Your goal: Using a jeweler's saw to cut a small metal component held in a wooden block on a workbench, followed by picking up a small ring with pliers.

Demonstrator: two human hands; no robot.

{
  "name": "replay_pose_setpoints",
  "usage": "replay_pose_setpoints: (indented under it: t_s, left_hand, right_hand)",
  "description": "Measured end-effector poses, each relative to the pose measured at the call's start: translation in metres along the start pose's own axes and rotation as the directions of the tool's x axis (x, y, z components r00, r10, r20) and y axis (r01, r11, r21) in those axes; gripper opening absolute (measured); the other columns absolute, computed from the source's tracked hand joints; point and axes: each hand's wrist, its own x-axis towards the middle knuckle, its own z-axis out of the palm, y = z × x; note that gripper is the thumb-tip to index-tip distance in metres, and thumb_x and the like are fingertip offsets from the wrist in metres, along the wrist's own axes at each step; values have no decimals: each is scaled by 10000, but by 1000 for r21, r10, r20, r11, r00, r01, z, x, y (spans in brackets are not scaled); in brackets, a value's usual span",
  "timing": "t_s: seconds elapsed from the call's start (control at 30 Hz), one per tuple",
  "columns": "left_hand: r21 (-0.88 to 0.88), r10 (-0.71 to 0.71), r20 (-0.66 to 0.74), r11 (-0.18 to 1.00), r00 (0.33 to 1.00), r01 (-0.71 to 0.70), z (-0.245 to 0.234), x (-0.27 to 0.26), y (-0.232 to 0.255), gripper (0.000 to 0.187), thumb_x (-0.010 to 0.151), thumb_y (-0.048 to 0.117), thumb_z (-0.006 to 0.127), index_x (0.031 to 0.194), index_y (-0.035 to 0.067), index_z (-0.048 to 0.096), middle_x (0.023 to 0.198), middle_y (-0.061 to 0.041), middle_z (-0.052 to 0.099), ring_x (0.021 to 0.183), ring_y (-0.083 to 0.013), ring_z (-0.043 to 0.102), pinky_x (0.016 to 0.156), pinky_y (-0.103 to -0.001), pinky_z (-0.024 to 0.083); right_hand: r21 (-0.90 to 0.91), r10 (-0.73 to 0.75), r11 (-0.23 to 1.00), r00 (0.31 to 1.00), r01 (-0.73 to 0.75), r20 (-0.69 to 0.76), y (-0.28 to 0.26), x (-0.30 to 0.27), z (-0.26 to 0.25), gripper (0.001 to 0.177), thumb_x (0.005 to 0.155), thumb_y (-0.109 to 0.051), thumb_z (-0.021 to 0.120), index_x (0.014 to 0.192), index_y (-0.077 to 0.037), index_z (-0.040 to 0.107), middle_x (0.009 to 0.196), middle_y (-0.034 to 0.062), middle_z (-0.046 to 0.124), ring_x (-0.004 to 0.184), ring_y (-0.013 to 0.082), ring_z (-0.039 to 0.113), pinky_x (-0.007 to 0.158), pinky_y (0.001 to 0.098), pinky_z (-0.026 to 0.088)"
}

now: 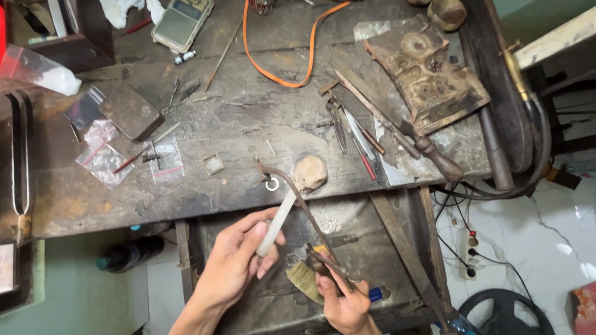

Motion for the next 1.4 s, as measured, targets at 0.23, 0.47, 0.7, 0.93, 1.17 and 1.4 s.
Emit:
replay_pose_setpoints:
  t_s: [0.23,0.47,0.7,0.93,1.17,1.4]
  left_hand:
    - [-700,-276,125,656,953,282,5,6,-13,459,1006,-49,416,1453,-150,449,886,-115,508,522,-24,358,442,-155,341]
    - [-725,-299,124,624,946,292,11,7,-14,435,1034,-6,408,1449,-131,444,888,-108,493,532,-32,362,440,-162,351]
    - [-656,-301,160,680,940,329,16,3,-14,400,1048,37,440,1414,-123,473,894,-103,501,547,-27,356,455,-154,345]
    - [-569,-276,143,763,950,307,19,3,-20,387,1017,28,495,1366,-135,530,873,-134,557,524,-39,342,465,-153,306]
    - [-360,-247,84,896,965,261,17,0,-16,381,1032,143,542,1296,-123,607,816,-98,603,518,-46,377,420,-156,282]
    - [-374,-251,137,882,958,285,11,-2,-18,396,1025,131,549,1315,-134,600,802,-110,604,512,-57,361,425,-170,247]
  right_hand:
    - [-70,-72,995,997,73,29,0,6,-9,268,900,-137,721,1059,77,731,1013,183,782,685,165,813,617,217,728]
    - [-33,-117,992,992,118,42,1,9,-9,274,928,-131,692,1083,94,709,999,189,783,664,163,817,593,195,711]
    - [-101,-142,984,989,145,34,1,8,-9,273,917,-155,708,1055,80,724,961,175,790,666,162,813,596,202,697]
    - [-65,-126,990,991,129,39,-3,13,-9,287,927,-149,699,1084,91,715,979,173,793,724,169,825,640,207,698]
    - [-101,-173,979,985,175,29,-8,20,-10,293,919,-119,706,1102,110,700,1093,218,758,828,231,829,718,242,721]
    - [-168,-155,973,988,156,19,-3,14,-8,286,902,-153,733,1087,65,727,917,125,803,696,148,805,611,207,669]
